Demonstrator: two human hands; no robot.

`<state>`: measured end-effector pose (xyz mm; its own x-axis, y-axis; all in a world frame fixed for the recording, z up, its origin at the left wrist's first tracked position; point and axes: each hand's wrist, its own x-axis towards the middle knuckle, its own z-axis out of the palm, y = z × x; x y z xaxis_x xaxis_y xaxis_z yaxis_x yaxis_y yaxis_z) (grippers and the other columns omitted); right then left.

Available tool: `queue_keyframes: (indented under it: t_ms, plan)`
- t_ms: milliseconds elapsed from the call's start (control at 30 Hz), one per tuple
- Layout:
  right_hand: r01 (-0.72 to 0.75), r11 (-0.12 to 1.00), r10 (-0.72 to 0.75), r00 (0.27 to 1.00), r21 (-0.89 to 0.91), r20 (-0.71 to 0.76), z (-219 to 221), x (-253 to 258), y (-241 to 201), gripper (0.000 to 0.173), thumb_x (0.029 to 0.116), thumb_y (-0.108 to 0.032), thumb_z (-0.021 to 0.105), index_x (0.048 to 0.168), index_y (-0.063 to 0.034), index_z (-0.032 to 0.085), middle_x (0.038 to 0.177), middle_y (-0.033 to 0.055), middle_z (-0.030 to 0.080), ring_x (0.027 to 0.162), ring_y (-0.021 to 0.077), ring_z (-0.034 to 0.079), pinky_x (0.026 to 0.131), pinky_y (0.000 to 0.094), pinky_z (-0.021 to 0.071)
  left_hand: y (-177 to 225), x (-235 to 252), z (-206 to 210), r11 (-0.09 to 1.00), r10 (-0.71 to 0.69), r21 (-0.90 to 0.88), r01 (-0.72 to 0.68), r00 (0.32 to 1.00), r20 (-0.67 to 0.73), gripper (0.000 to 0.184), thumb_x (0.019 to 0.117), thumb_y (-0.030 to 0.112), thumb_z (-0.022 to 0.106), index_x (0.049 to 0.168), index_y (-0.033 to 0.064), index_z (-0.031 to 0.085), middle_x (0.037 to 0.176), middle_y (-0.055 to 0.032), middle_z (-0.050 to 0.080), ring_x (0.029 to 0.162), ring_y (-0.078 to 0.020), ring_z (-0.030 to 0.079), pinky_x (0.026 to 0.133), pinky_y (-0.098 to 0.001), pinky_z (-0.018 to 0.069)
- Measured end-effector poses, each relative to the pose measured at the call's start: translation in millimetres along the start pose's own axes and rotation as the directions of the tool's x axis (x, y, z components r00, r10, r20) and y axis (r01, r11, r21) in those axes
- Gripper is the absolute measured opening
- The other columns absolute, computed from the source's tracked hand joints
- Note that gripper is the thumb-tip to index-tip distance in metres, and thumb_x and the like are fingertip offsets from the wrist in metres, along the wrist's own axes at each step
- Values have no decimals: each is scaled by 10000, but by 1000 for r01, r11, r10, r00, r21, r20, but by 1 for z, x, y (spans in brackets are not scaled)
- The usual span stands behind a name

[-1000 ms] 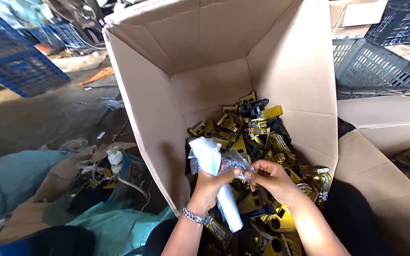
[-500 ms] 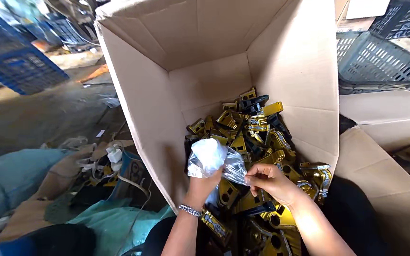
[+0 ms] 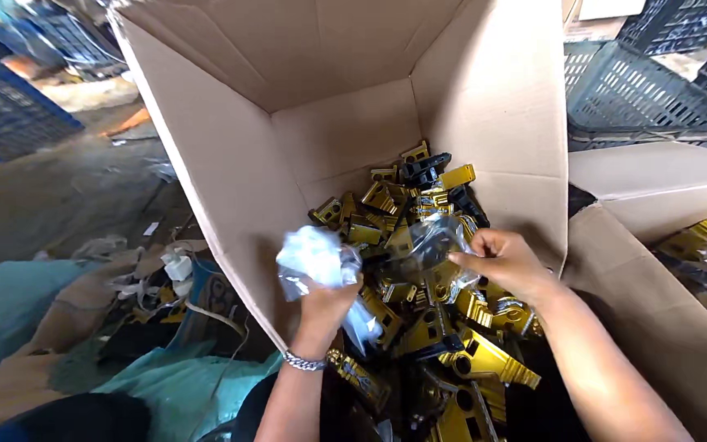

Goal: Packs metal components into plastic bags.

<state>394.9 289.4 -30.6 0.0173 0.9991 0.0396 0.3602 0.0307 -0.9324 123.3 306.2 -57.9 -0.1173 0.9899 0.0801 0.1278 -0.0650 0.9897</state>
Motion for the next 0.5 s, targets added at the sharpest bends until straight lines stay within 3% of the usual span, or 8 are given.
queue_keyframes:
  t_ms: [33,100,167,233,333,400,500]
  plan:
    - [4,997,-2,1000,-81,26,-4,1,-3,307,836,-211,824,776,-79,554,662,-58,514,559,11,515,555,196,490,3,-2,2,994,-22,-106,25,999,24,710,710,29,851,1321,-49,497,1090,-64,683,980,-81,682,874,-265,590]
    - [83,982,-39,967,-167,253,10,-4,-14,364,789,-266,864,805,-1,616,713,7,550,645,64,513,627,263,469,11,-14,15,947,-41,-299,120,965,258,646,704,14,840,1264,-22,520,985,-25,725,897,-98,715,828,-290,619]
    - [210,967,-113,860,-143,497,36,-6,-25,411,744,-293,891,797,40,655,696,39,587,650,67,517,627,264,450,12,-23,31,911,-38,-345,228,877,479,671,678,-25,838,1270,-35,522,1005,-30,720,930,-105,705,867,-299,606]
    - [222,966,-96,783,-132,615,44,0,-32,379,787,-267,867,794,33,635,694,21,562,638,42,475,608,235,396,11,-25,35,897,-52,-351,268,854,518,622,687,-76,809,1245,-25,539,975,-20,724,899,-95,709,843,-286,608]
    - [96,992,-29,795,-78,606,38,9,-32,223,866,-153,805,831,-38,618,693,-49,571,536,-37,521,513,130,464,17,-20,24,945,-15,-284,160,892,451,643,689,-86,822,1260,-26,534,1025,-18,712,937,-81,704,875,-266,604]
    - [56,998,-52,863,6,502,34,9,-29,159,905,-89,721,820,-31,600,695,-40,560,535,-8,549,530,161,513,19,-14,18,978,16,-198,63,928,372,700,662,-44,862,1281,-15,536,1047,-10,718,955,-66,707,876,-250,607]
    - [-54,979,-20,935,198,354,30,10,-21,235,958,-99,658,766,-89,522,665,-36,589,563,59,614,579,239,577,13,-11,12,983,13,-182,34,969,247,689,691,-1,850,1307,-2,541,1038,-26,719,933,-83,712,845,-261,615]
